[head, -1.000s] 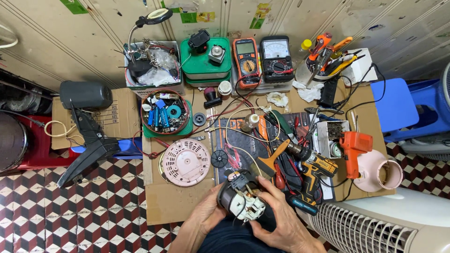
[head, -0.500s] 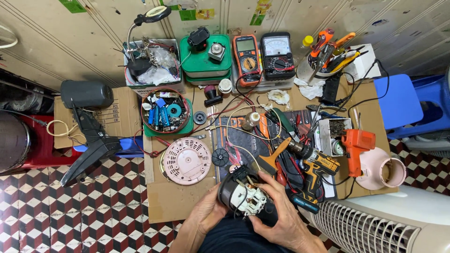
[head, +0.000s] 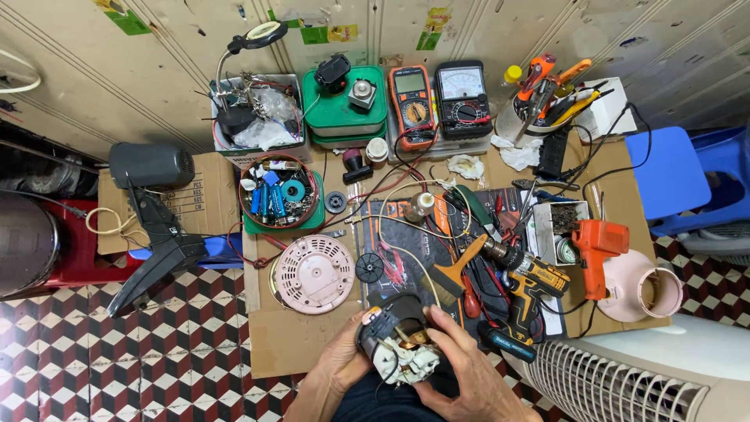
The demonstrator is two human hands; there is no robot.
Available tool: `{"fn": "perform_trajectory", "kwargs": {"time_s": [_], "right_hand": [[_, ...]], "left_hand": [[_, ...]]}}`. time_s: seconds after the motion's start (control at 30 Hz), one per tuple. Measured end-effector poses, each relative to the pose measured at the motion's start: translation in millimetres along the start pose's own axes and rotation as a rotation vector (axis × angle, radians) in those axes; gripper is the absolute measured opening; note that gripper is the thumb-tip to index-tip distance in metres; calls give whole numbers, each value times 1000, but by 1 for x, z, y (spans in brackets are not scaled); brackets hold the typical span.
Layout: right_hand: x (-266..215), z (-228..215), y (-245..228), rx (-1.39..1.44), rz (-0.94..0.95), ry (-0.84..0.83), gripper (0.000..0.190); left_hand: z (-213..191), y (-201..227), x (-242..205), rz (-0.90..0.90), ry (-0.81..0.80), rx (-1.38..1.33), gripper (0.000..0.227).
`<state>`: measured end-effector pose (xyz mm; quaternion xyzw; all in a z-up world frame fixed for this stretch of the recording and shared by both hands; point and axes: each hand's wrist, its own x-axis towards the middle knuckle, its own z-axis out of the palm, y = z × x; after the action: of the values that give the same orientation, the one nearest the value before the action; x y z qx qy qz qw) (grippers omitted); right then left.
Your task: Cleaning a motor component of an appliance using a brush and applying lubricant or cleaning solution.
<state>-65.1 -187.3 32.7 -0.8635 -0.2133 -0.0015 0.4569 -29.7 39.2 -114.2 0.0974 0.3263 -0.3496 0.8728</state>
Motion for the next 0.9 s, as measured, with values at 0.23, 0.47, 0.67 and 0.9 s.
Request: {"fn": "perform_trajectory", "kwargs": {"time_s": [0.23,0.47,0.67,0.9], "right_hand": [[-2,2,8,14,29,-44,90],[21,-14,-12,107,87,-103,97],[46,-32,-33,194,318,-97,103],[67,-47,-32,200,447,-125,99]], "left_hand": [[1,8,0,61,-74,65,22],[23,17,-5,26,-179,194,32],[-6,2,9,62,-113,97,30],[35,-9,-2,67,-9,31,47]]}}
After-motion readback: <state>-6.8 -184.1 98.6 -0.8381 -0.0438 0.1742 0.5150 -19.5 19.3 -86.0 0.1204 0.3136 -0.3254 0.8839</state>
